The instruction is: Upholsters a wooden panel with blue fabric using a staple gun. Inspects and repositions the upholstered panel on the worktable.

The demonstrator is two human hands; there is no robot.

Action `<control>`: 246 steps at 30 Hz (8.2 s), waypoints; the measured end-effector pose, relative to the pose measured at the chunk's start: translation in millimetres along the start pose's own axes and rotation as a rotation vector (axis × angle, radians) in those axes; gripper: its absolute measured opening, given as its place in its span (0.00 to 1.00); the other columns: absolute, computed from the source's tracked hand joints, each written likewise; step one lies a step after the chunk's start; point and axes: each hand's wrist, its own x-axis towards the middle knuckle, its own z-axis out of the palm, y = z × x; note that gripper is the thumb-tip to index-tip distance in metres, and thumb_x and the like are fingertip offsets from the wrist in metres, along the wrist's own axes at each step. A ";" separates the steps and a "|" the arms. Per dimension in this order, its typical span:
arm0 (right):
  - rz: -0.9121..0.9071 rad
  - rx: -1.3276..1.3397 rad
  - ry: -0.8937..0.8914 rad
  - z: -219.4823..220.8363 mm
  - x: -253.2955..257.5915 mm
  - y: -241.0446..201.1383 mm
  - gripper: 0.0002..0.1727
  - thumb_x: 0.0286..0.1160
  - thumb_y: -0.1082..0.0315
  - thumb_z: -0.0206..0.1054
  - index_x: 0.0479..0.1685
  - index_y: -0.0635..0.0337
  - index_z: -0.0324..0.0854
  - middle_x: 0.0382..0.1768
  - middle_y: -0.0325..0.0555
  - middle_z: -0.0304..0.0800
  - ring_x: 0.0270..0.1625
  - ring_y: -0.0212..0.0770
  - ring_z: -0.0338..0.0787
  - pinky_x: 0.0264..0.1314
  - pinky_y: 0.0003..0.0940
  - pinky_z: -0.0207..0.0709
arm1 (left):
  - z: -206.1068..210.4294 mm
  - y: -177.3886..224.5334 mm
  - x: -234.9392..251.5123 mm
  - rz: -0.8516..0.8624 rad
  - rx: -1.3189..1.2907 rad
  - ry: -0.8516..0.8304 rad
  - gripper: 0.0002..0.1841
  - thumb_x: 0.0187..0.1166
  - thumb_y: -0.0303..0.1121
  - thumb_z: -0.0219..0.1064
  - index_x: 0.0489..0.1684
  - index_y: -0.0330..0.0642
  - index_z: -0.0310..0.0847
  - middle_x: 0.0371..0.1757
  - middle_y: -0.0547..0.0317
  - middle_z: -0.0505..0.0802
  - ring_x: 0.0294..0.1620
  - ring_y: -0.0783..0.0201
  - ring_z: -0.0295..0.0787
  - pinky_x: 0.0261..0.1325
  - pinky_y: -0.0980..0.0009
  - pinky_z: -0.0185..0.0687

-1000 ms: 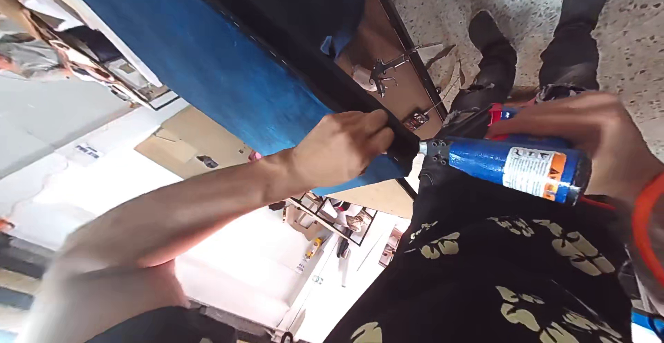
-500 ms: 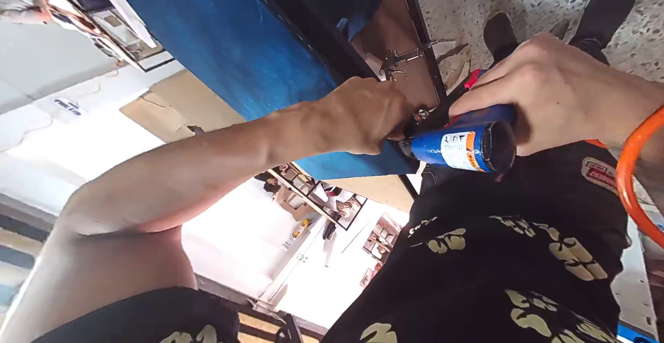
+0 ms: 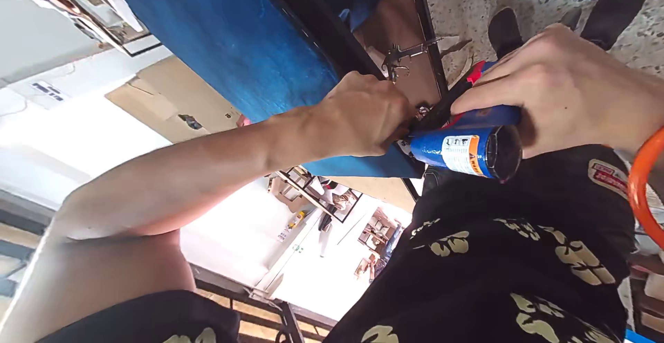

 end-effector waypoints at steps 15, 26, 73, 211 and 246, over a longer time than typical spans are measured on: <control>-0.048 -0.031 -0.004 -12.1 27.9 9.4 0.18 0.52 0.46 0.65 0.34 0.42 0.92 0.21 0.33 0.87 0.26 0.37 0.86 0.23 0.46 0.71 | -7.1 -48.2 -34.8 0.251 0.019 0.417 0.20 0.91 0.46 0.54 0.46 0.43 0.91 0.49 0.52 0.94 0.58 0.51 0.90 0.61 0.54 0.83; -0.007 -0.077 0.035 -19.9 11.1 0.1 0.20 0.54 0.48 0.64 0.40 0.45 0.93 0.24 0.37 0.89 0.26 0.40 0.87 0.22 0.48 0.73 | 6.1 -54.1 -54.4 0.343 0.054 0.553 0.11 0.87 0.32 0.62 0.51 0.40 0.92 0.58 0.49 0.94 0.65 0.50 0.89 0.69 0.56 0.83; 0.034 0.038 -0.012 -23.5 71.2 24.4 0.13 0.55 0.47 0.64 0.29 0.41 0.89 0.19 0.30 0.81 0.23 0.37 0.83 0.21 0.43 0.70 | -44.0 -77.9 -7.6 0.156 -0.056 0.048 0.11 0.82 0.41 0.63 0.33 0.51 0.89 0.36 0.60 0.89 0.43 0.55 0.89 0.35 0.54 0.81; 0.765 -0.623 0.029 -260.6 362.0 -33.2 0.14 0.63 0.52 0.79 0.35 0.52 0.92 0.28 0.43 0.93 0.33 0.43 0.93 0.39 0.57 0.86 | 1.0 -95.4 -19.9 -1.193 -0.694 1.350 0.46 0.83 0.67 0.40 0.96 0.44 0.50 0.97 0.54 0.56 0.98 0.49 0.42 0.94 0.35 0.34; 0.103 -0.231 -0.661 -225.7 757.7 117.7 0.19 0.71 0.76 0.73 0.62 0.54 0.90 0.66 0.45 0.90 0.66 0.39 0.90 0.70 0.41 0.86 | -127.3 -69.7 -10.8 -1.981 -1.837 1.017 0.41 0.90 0.59 0.38 0.97 0.40 0.42 0.97 0.43 0.47 0.98 0.42 0.35 0.91 0.34 0.36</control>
